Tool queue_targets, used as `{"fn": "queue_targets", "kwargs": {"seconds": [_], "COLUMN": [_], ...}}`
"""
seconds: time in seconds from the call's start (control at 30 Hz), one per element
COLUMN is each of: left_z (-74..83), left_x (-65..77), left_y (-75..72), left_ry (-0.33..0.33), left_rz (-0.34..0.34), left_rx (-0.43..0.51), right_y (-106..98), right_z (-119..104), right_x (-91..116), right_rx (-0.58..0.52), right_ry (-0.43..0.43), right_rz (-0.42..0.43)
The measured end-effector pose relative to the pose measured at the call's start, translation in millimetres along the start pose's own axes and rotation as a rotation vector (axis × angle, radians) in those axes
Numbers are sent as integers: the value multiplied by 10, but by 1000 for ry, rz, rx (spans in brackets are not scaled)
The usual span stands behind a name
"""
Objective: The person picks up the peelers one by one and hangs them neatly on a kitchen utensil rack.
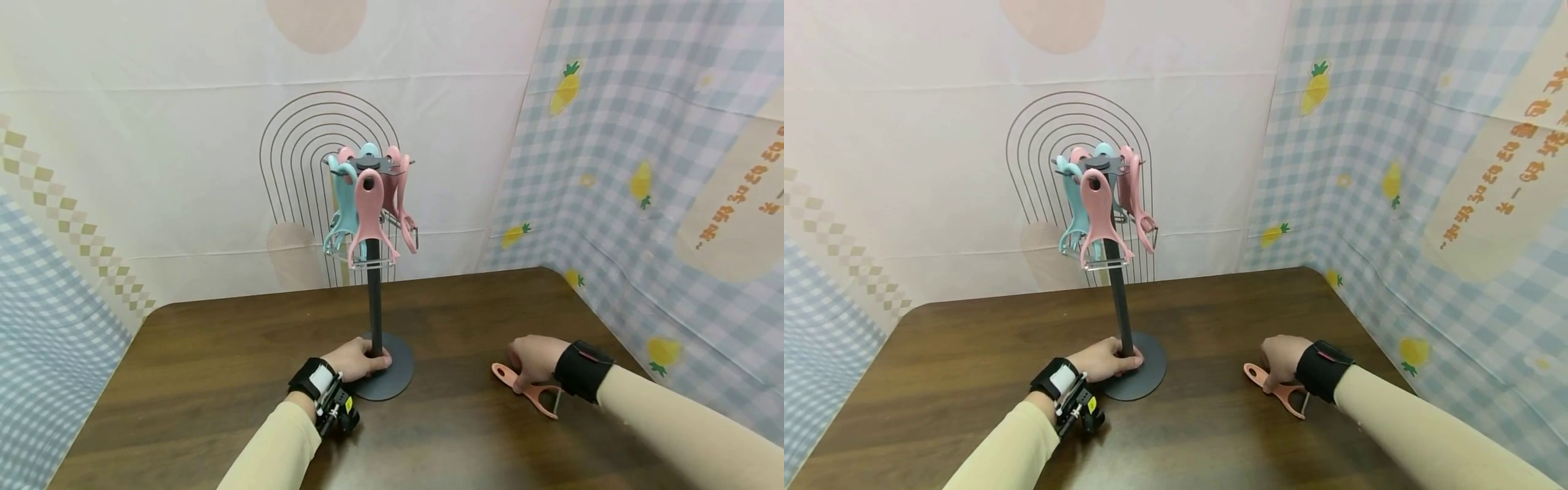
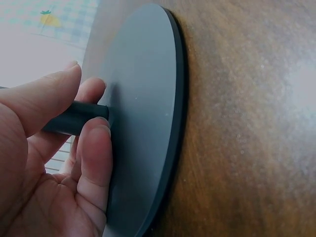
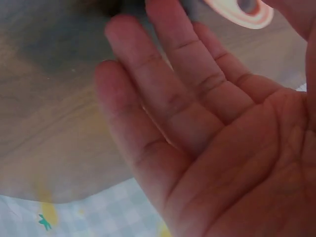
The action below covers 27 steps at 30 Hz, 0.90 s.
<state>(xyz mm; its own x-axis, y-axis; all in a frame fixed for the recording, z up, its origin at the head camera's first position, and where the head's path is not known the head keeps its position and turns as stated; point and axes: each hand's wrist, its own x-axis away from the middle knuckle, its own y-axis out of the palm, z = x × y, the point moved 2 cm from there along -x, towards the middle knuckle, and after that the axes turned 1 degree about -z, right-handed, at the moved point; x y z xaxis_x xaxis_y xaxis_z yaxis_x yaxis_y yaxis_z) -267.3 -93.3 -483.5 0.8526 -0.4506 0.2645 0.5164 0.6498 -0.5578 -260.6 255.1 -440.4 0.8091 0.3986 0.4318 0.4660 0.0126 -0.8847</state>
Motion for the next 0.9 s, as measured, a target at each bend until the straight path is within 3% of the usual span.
{"fn": "queue_targets", "kwargs": {"seconds": [0.9], "left_z": [26], "left_x": [34], "left_y": [-23], "left_ry": [0], "left_rz": [-3], "left_rx": [8], "right_y": [42], "right_z": [-17], "right_x": [-11], "right_rx": [-53], "right_ry": [-27], "right_rz": [55]}}
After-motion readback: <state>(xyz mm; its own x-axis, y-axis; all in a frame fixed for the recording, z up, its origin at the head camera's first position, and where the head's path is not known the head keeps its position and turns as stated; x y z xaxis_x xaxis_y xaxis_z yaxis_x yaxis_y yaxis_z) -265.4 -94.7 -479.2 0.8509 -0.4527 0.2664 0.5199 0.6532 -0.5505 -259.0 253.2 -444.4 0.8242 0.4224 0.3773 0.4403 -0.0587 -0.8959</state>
